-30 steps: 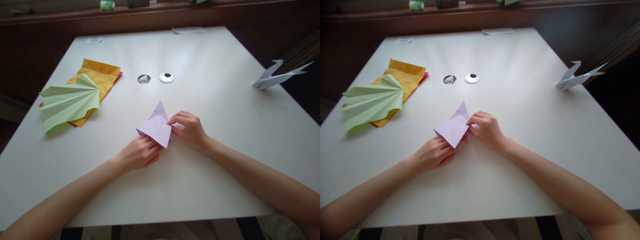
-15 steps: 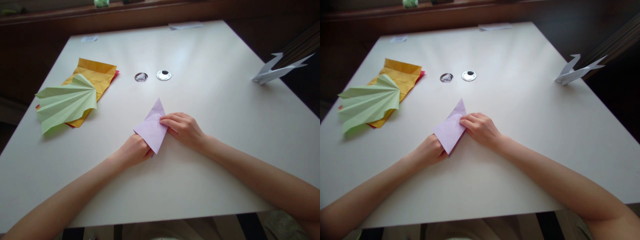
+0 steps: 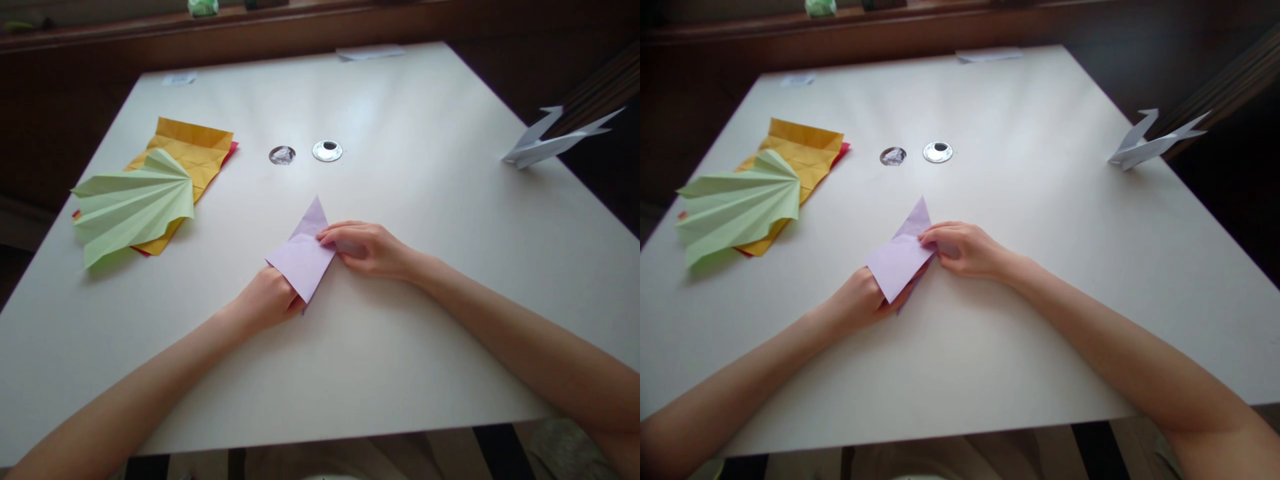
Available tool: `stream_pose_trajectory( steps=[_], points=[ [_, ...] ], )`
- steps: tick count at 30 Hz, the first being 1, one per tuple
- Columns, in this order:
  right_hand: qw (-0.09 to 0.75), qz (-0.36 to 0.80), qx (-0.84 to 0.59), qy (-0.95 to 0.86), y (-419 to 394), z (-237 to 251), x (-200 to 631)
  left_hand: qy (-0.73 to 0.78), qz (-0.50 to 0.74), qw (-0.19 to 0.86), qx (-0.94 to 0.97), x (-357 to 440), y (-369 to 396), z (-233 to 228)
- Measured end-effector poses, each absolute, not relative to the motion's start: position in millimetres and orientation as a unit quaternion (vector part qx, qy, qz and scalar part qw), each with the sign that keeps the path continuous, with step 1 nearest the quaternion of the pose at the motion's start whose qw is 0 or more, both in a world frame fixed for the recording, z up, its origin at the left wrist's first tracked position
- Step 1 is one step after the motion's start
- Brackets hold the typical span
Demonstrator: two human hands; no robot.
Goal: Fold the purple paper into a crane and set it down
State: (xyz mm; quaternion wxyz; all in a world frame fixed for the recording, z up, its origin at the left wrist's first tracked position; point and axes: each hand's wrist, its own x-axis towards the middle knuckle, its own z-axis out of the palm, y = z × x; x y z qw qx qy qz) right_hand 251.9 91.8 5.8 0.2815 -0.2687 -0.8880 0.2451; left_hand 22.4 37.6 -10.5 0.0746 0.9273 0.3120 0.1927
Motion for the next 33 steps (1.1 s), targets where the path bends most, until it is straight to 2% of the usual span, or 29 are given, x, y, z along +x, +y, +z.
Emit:
stream_pose_trajectory(
  steps=[2, 5, 9, 17, 21, 23, 26, 30, 33],
  points=[
    [0.283, 0.244, -0.261, -0.89, 93.0, 5.3, 253.6, 0.311, 0.194, 0.087, 0.926, 21.1, 39.4, -10.4],
    [0.294, 0.179, -0.254, -0.904, 91.5, 2.4, 253.7, 0.311, 0.2, 0.092, 0.924, 20.7, 41.2, -8.2],
    [0.272, 0.1, -0.253, -0.923, 88.6, 0.9, 253.7, 0.297, 0.215, 0.041, 0.929, 20.7, 41.3, -4.3],
    [0.275, 0.112, -0.242, -0.924, 89.0, 1.6, 254.8, 0.165, 0.27, -0.126, 0.94, 25.1, 30.7, 15.1],
    [0.276, 0.117, -0.247, -0.922, 88.6, 2.1, 254.5, 0.096, 0.284, -0.159, 0.94, 19.1, 20.1, 30.5],
    [0.268, 0.111, -0.247, -0.925, 87.7, 3.2, 254.3, 0.108, 0.322, -0.169, 0.925, 15.8, 18.0, 32.1],
    [0.257, 0.094, -0.247, -0.93, 85.9, 4.6, 254.2, 0.217, 0.354, -0.122, 0.902, 16.3, 24.2, 26.7],
    [0.265, 0.11, -0.249, -0.925, 85.8, 4.4, 254.3, 0.298, 0.202, 0.049, 0.932, 21.5, 41.8, 16.2],
    [0.288, 0.182, -0.261, -0.903, 89.1, 3.8, 254.0, 0.314, 0.156, 0.099, 0.931, 22.2, 48.6, 12.1]
  ],
)
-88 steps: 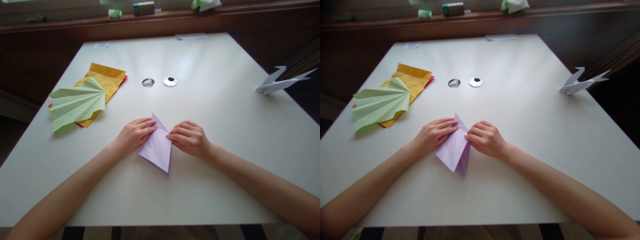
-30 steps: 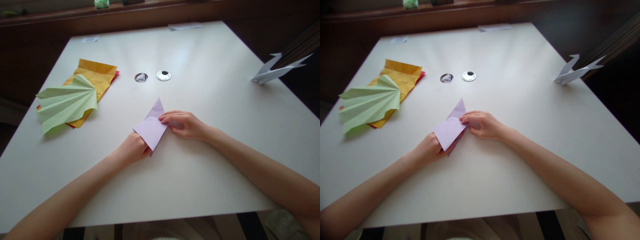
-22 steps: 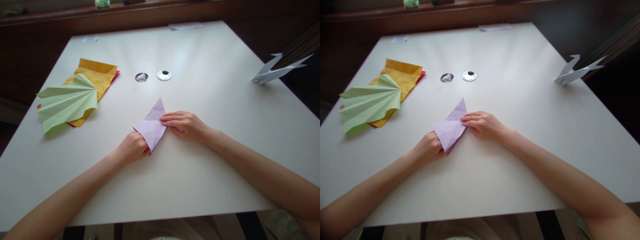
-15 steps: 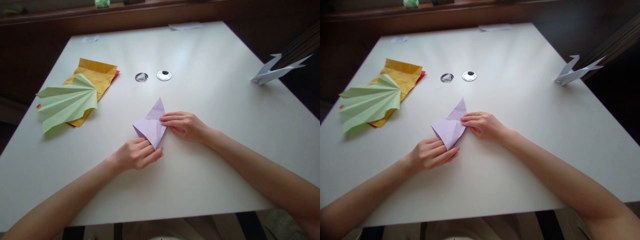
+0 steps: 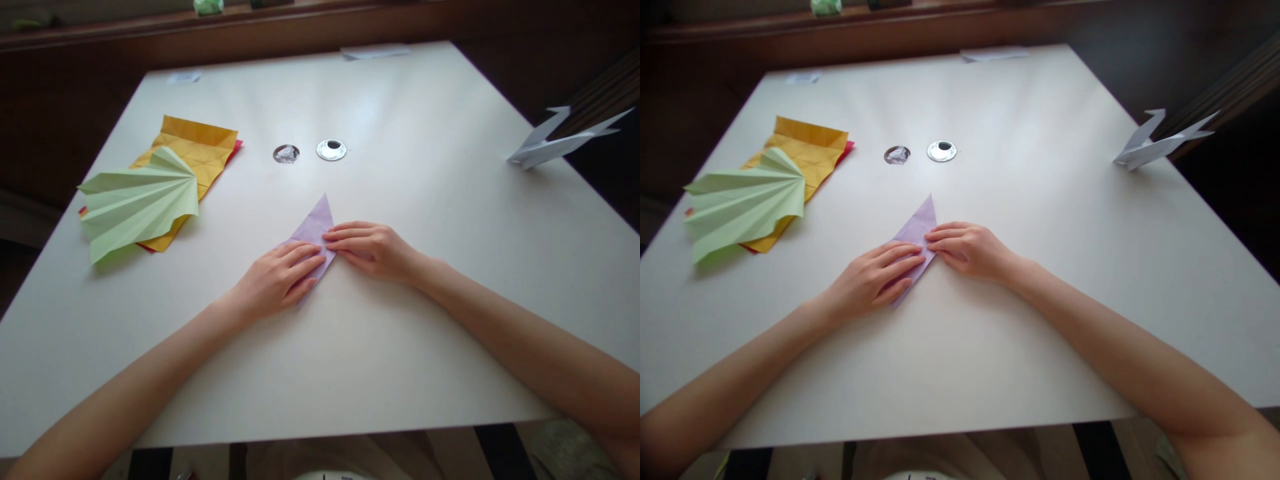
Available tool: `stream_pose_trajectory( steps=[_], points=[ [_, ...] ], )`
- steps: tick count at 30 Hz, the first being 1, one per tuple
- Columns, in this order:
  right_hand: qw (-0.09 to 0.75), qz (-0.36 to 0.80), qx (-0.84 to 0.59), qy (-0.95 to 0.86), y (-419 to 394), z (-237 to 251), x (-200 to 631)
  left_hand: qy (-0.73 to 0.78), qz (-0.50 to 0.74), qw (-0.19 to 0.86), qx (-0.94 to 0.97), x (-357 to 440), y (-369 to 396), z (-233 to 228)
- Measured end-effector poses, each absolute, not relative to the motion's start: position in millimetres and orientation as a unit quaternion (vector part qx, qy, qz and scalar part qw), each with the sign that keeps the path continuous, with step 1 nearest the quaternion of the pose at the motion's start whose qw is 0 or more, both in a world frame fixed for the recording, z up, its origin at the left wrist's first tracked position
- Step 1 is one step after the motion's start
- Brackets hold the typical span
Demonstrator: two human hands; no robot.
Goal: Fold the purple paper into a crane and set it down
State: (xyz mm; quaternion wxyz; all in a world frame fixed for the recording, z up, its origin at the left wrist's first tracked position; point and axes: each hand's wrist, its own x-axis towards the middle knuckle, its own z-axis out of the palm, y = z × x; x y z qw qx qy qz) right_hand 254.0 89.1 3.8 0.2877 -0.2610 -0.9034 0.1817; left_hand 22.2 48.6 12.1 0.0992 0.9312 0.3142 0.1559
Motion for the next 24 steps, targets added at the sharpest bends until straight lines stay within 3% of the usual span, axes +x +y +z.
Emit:
stream_pose_trajectory(
  steps=[6, 17, 24],
  points=[
    [0.324, 0.265, -0.275, -0.866, 95.5, 2.9, 253.1, 0.334, 0.115, 0.073, 0.933, 23.8, 46.3, 10.6],
    [0.281, 0.109, -0.236, -0.924, 90.0, 3.7, 251.7, 0.377, 0.051, 0.065, 0.922, 27.9, 28.2, 38.1],
    [0.287, 0.112, -0.239, -0.921, 92.1, 2.2, 251.5, 0.394, 0.03, 0.118, 0.911, 21.9, 28.7, 52.1]
  ],
)
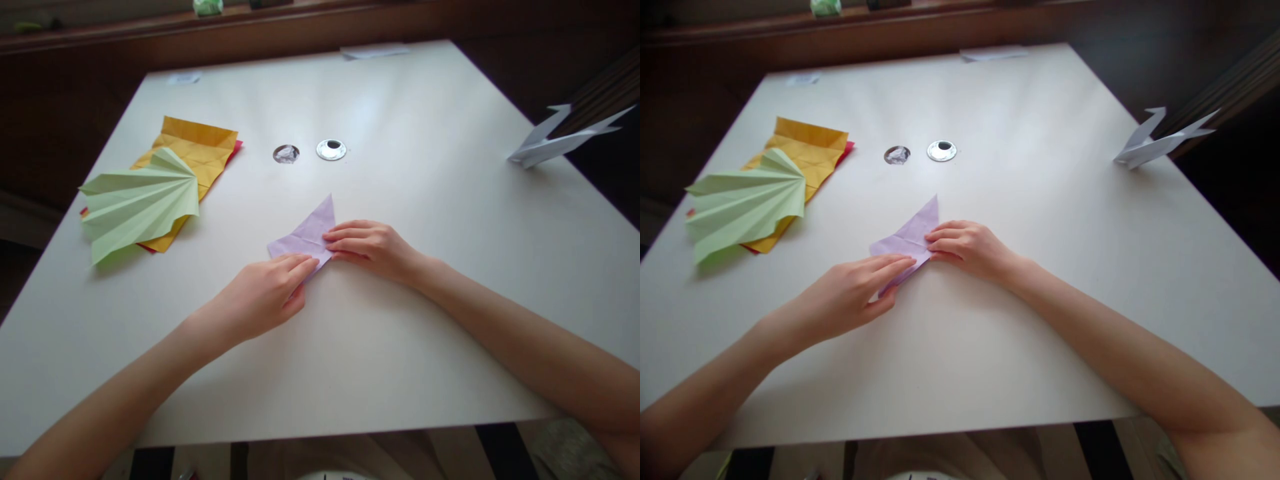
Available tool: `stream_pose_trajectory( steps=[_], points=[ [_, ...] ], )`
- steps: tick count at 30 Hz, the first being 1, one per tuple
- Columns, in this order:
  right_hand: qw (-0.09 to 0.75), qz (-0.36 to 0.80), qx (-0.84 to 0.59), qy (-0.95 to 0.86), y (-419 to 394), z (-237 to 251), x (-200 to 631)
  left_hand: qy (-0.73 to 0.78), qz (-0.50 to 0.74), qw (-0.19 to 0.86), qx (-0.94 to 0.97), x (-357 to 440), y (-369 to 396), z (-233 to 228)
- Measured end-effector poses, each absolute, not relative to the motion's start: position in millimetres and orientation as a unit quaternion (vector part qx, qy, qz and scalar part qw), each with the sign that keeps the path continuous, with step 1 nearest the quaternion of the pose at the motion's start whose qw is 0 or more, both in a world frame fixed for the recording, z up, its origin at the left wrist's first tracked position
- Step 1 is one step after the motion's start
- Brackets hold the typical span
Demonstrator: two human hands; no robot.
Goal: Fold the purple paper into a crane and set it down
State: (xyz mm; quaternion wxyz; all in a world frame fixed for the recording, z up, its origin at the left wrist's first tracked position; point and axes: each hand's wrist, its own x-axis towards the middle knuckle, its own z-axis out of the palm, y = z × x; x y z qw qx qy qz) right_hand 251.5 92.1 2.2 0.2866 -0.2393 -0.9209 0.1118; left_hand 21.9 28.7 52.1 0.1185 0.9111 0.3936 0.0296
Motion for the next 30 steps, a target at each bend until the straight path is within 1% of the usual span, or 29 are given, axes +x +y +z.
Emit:
stream_pose_trajectory(
  steps=[4, 10, 13, 16, 20, 23, 24, 26, 30],
  points=[
    [0.289, 0.099, -0.23, -0.924, 91.3, 3.0, 251.2, 0.39, 0.018, 0.142, 0.91, 17.2, 32.7, 58.4],
    [0.284, 0.024, -0.235, -0.929, 86.3, 4.9, 247.0, 0.396, 0.013, 0.145, 0.907, 12.3, 36.1, 66.4],
    [0.288, 0.024, -0.24, -0.927, 86.3, 3.0, 245.8, 0.399, 0.025, 0.14, 0.906, 7.9, 39.0, 69.2],
    [0.291, 0.026, -0.24, -0.926, 87.3, 1.7, 246.1, 0.408, 0.064, 0.139, 0.9, 5.5, 42.3, 69.8],
    [0.287, -0.004, -0.23, -0.93, 85.0, 3.0, 245.2, 0.385, 0.143, 0.163, 0.897, 8.2, 44.2, 67.4],
    [0.289, -0.009, -0.225, -0.931, 80.1, 4.0, 241.8, 0.374, 0.209, 0.157, 0.89, 12.2, 42.8, 64.9],
    [0.293, 0.005, -0.226, -0.929, 78.5, 4.1, 240.4, 0.378, 0.232, 0.152, 0.883, 13.6, 42.0, 64.3],
    [0.3, 0.068, -0.236, -0.922, 76.1, 4.1, 238.1, 0.395, 0.271, 0.156, 0.864, 16.2, 40.7, 63.1],
    [0.301, 0.257, -0.276, -0.876, 76.6, 5.9, 236.4, 0.446, 0.297, 0.227, 0.814, 18.9, 42.5, 59.0]
  ],
)
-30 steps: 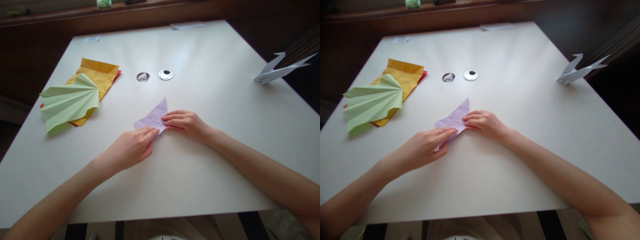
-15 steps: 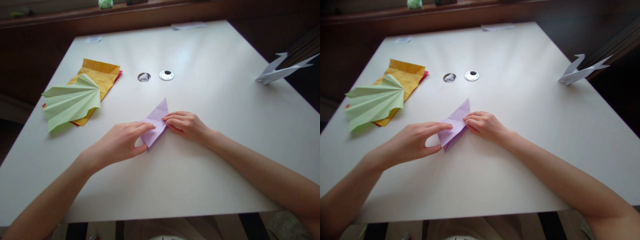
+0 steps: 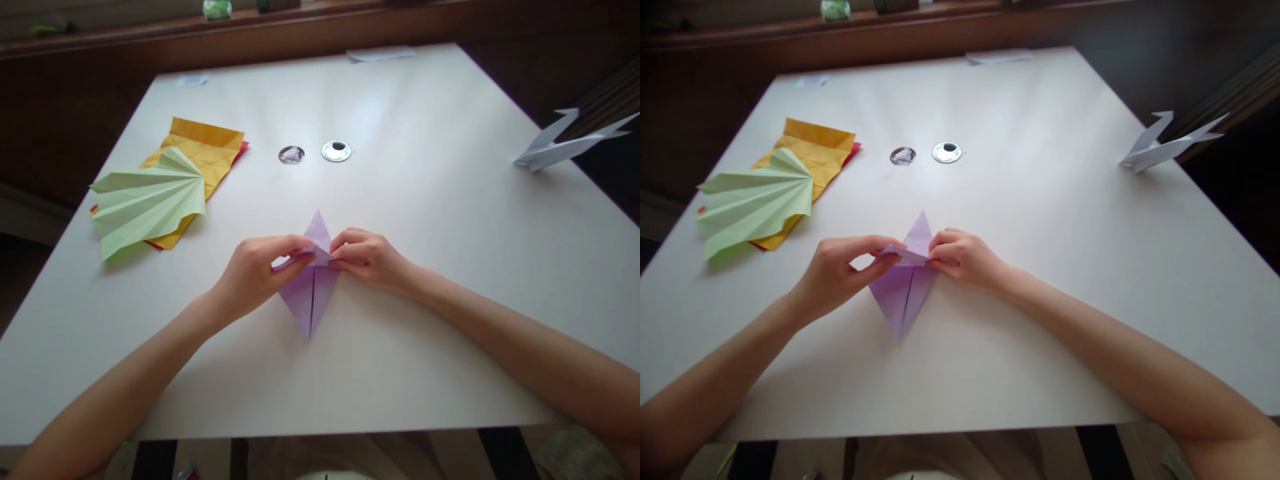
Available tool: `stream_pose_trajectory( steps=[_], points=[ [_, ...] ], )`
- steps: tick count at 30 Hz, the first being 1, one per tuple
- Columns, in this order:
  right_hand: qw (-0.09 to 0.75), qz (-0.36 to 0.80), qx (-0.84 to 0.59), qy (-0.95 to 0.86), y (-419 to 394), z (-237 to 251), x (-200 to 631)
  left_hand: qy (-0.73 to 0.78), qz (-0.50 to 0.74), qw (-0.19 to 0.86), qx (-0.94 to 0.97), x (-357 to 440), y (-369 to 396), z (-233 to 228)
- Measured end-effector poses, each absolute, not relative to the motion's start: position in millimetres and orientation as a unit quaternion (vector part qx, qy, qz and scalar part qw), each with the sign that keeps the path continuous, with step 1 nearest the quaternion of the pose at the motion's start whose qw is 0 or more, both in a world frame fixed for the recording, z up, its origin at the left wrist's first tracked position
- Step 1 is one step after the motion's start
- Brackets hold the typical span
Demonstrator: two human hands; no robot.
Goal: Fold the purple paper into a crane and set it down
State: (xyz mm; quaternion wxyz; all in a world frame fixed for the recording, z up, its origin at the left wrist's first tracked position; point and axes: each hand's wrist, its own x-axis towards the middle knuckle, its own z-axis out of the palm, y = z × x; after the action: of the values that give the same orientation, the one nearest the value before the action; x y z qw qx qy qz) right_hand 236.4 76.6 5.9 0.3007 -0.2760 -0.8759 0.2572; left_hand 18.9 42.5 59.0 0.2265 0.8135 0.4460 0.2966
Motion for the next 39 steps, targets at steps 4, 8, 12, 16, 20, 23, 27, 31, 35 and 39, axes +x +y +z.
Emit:
stream_pose_trajectory(
  steps=[4, 8, 12, 16, 20, 23, 27, 31, 35, 39],
  points=[
    [0.28, 0.381, -0.311, -0.824, 77.9, 11.6, 235.5, 0.486, 0.288, 0.344, 0.75, 16.5, 50.4, 49.7],
    [0.246, 0.383, -0.332, -0.826, 76.2, 17.5, 232.1, 0.516, 0.309, 0.454, 0.657, 14.2, 56.1, 40.3],
    [0.22, 0.388, -0.329, -0.832, 76.4, 20.0, 231.4, 0.515, 0.315, 0.546, 0.581, 16.1, 57.0, 40.1],
    [0.21, 0.412, -0.322, -0.826, 77.4, 19.2, 233.6, 0.49, 0.3, 0.593, 0.564, 19.5, 56.0, 45.6],
    [0.2, 0.407, -0.304, -0.838, 75.4, 20.0, 233.3, 0.514, 0.263, 0.561, 0.593, 21.6, 54.4, 46.8],
    [0.192, 0.402, -0.282, -0.85, 71.8, 22.3, 231.2, 0.545, 0.241, 0.536, 0.598, 22.5, 53.6, 45.8],
    [0.192, 0.394, -0.266, -0.858, 66.1, 24.6, 226.8, 0.544, 0.225, 0.548, 0.594, 23.8, 52.1, 46.4],
    [0.223, 0.408, -0.266, -0.844, 62.5, 24.5, 222.8, 0.523, 0.216, 0.558, 0.607, 26.6, 48.4, 49.5],
    [0.239, 0.428, -0.261, -0.831, 61.5, 22.7, 222.5, 0.522, 0.218, 0.547, 0.617, 30.1, 44.6, 52.3],
    [0.24, 0.43, -0.263, -0.83, 61.2, 20.8, 223.6, 0.531, 0.242, 0.529, 0.616, 33.4, 42.7, 54.1]
  ],
)
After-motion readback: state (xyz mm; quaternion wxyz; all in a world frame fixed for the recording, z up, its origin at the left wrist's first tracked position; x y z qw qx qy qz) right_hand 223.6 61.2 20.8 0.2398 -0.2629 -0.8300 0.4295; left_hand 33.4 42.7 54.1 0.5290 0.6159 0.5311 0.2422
